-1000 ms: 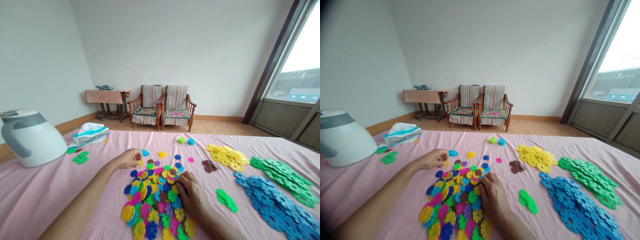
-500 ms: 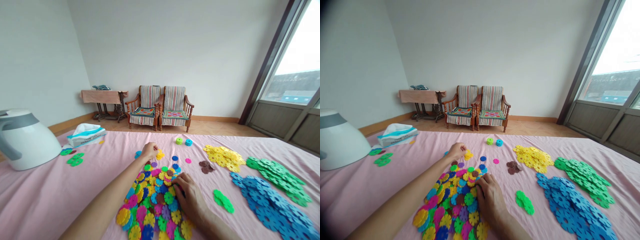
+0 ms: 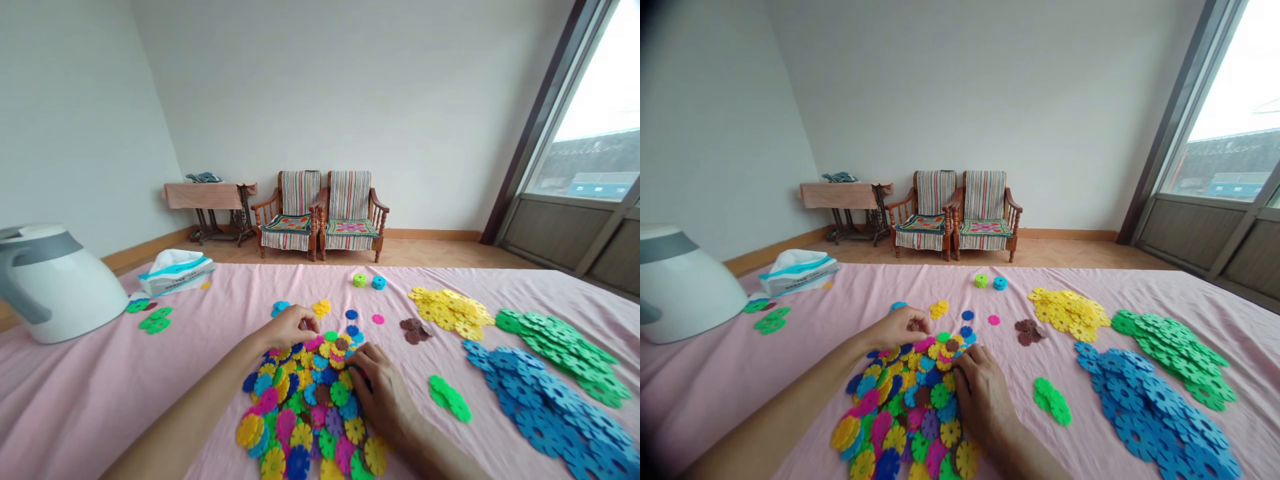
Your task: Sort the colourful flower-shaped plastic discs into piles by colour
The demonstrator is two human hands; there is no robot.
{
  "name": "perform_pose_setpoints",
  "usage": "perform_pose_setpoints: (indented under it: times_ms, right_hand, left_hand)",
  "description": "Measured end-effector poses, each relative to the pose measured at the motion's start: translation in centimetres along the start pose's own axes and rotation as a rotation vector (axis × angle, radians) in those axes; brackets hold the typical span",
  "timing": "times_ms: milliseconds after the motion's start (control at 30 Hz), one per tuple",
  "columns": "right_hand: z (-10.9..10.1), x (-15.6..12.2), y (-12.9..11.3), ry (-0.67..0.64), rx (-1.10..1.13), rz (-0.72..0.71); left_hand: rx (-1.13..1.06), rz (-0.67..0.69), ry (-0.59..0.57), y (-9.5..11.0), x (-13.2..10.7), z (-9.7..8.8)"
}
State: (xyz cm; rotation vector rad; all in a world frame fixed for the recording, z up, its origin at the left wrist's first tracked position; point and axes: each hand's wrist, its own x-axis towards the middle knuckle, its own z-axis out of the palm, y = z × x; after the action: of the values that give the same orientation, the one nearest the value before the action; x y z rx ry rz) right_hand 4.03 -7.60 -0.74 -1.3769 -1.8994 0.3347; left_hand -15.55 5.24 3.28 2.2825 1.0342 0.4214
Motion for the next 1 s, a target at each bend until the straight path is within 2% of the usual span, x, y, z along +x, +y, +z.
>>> perform_pose_setpoints:
  times_ms: [67,167,500,833,1000]
  right_hand:
    - [-0.1,0.0,-0.1,-0.001,-0.001,0.0]
    - [-0.1,-0.1,-0.2,0.002,0.004,-0.001]
    - [0.4,-0.2,0.5,0.009,0.01,-0.005]
    - [0.4,-0.3,0.4,0.006,0.022,-0.013]
    - [0.1,-0.1,0.2,0.005,0.026,-0.012]
  left_hand:
    - [0.059,0.104,-0.064,0.5,-0.9,-0.1]
    - [0.147,0.201,-0.084,1.1,-1.6,0.1]
    - [0.275,0.326,-0.042,1.6,-1.9,1.7]
    - [0.243,0.269,0.087,2.2,-1.9,1.3]
    - [0.15,0.199,0.047,2.4,-2.0,0.9]
